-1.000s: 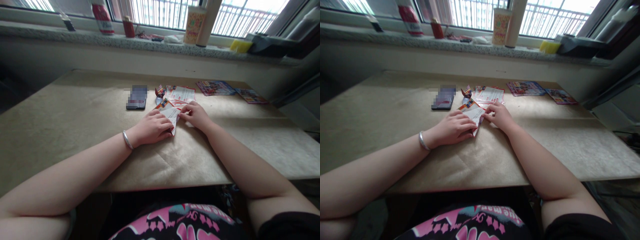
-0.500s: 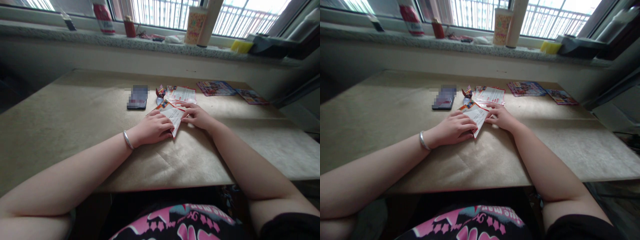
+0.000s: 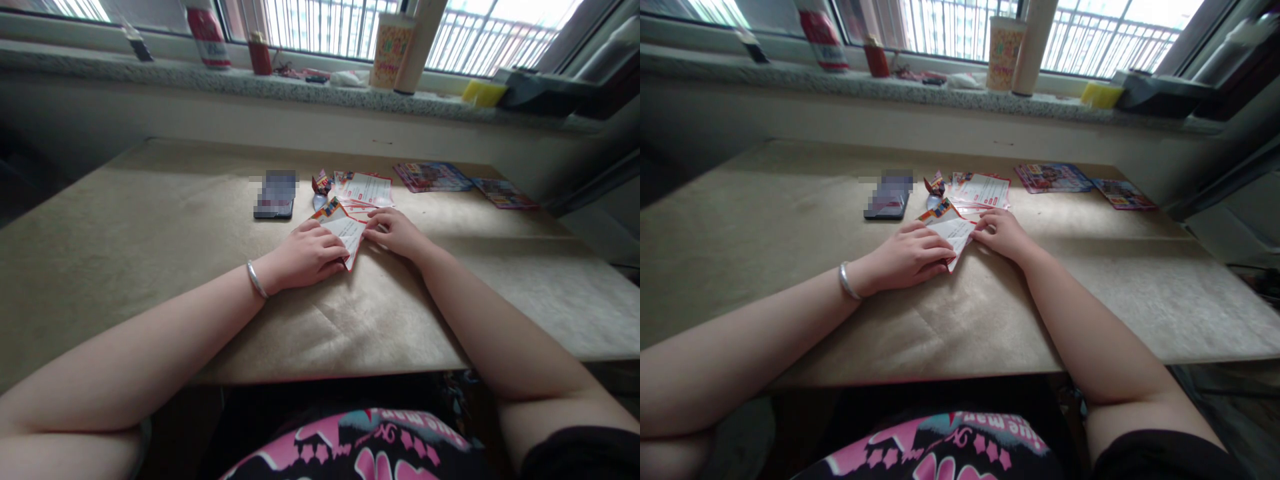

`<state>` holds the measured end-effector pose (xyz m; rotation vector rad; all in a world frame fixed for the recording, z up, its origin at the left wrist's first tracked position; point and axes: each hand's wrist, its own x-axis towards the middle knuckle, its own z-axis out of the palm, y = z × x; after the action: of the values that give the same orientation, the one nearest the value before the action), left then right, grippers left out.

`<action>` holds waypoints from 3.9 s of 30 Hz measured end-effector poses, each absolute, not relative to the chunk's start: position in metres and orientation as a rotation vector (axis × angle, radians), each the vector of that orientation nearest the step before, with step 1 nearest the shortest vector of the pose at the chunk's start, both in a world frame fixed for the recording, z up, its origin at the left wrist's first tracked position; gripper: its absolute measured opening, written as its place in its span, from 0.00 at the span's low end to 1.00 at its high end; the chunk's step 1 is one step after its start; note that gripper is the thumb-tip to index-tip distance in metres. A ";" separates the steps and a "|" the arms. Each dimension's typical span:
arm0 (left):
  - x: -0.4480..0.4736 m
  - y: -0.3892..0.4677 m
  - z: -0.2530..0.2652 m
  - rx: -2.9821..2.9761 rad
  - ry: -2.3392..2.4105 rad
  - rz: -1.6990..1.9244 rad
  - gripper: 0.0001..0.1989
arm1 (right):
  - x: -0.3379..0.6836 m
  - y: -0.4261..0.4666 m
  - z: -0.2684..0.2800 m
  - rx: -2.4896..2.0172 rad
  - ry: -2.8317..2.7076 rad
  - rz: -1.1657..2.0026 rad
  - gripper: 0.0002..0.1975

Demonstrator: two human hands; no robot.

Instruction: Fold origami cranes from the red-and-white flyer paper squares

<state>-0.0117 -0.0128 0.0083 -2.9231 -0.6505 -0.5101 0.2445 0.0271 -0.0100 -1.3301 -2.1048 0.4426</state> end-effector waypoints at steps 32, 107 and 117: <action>-0.008 -0.013 0.012 -3.007 -0.579 -0.442 0.13 | 0.239 0.014 0.003 -1.424 -2.139 0.549 0.04; -0.003 -0.013 0.005 -2.974 -0.581 -0.559 0.12 | 0.214 0.022 -0.012 -1.497 -1.895 0.521 0.19; -0.006 -0.012 0.001 -2.817 -0.744 -0.702 0.17 | 0.218 0.019 -0.011 -1.506 -1.881 0.492 0.25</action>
<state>-0.0063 -0.0117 0.0013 -2.8174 -0.7443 -0.7021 0.2176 0.0193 -0.0113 -1.5058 -1.8814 0.4917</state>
